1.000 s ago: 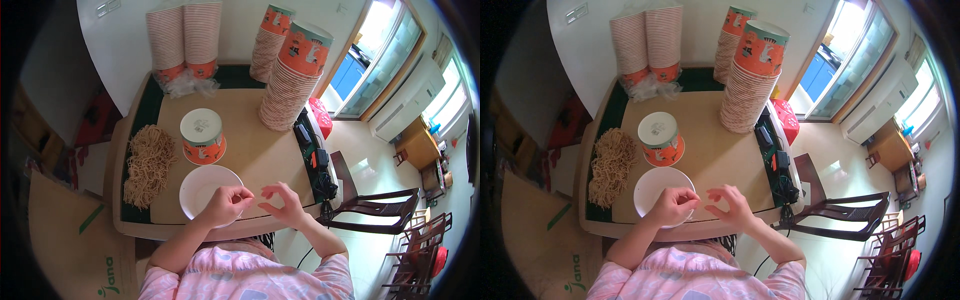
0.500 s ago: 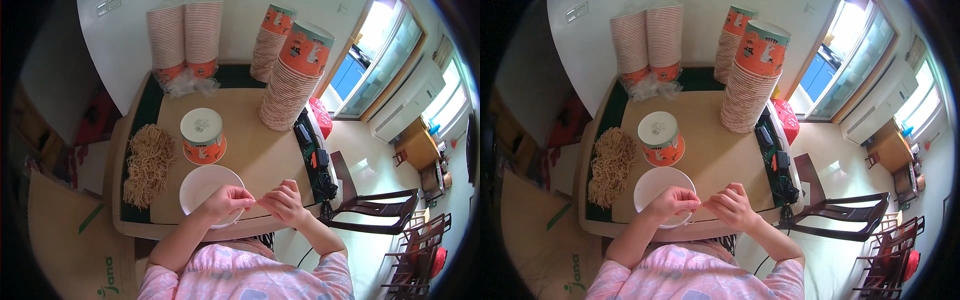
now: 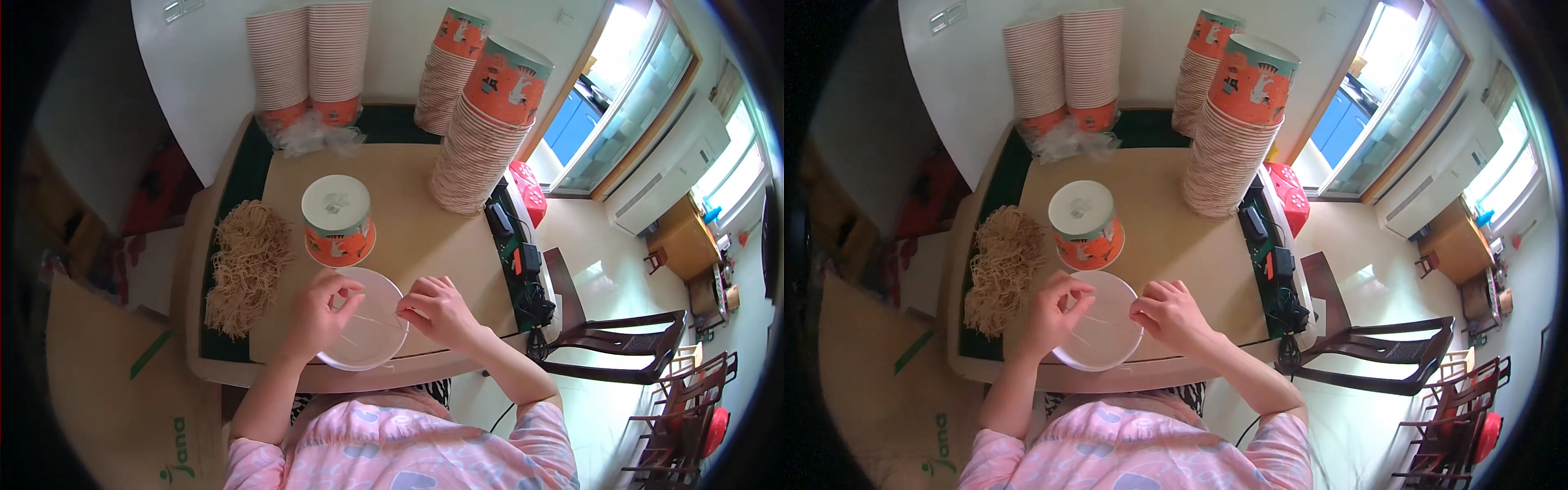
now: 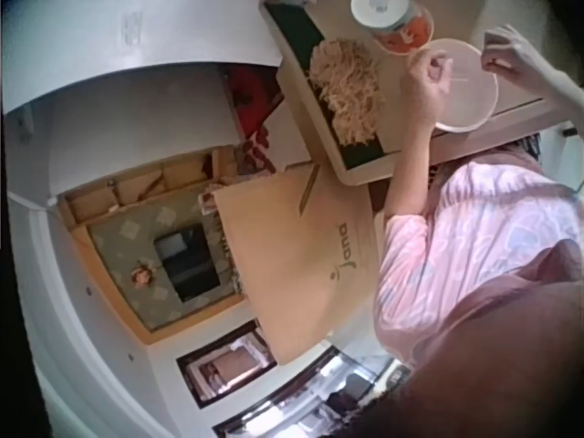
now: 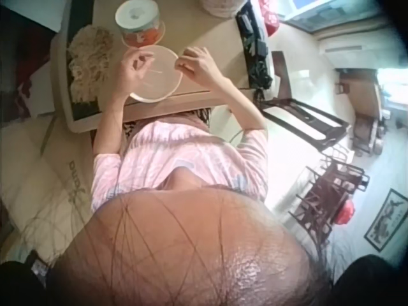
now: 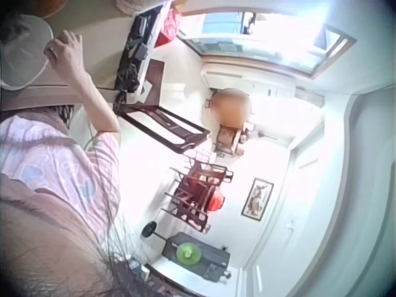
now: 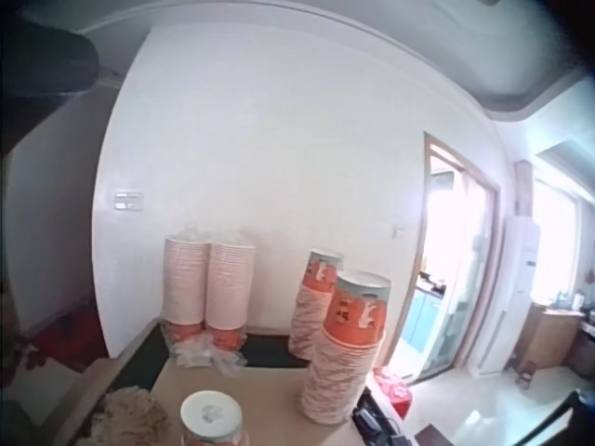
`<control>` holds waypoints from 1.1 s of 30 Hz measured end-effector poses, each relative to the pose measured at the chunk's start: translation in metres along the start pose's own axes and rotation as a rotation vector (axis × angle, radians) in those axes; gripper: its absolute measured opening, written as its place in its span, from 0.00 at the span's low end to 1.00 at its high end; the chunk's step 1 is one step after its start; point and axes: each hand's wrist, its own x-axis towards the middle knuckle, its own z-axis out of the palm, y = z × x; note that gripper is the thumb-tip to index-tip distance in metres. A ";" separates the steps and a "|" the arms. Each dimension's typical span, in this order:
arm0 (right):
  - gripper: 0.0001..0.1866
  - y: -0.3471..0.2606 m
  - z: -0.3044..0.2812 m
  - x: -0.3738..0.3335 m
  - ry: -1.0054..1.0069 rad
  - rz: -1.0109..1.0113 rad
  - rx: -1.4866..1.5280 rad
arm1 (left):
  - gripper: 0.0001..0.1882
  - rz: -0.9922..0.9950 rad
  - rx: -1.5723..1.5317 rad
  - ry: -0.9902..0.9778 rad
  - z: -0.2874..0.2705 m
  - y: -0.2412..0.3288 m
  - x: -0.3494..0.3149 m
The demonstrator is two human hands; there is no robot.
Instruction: Threading handle strings into large paper cups.
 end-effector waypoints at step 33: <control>0.04 0.015 0.011 -0.004 -0.055 0.156 0.215 | 0.05 -0.188 -0.519 -0.392 0.050 -0.013 -0.009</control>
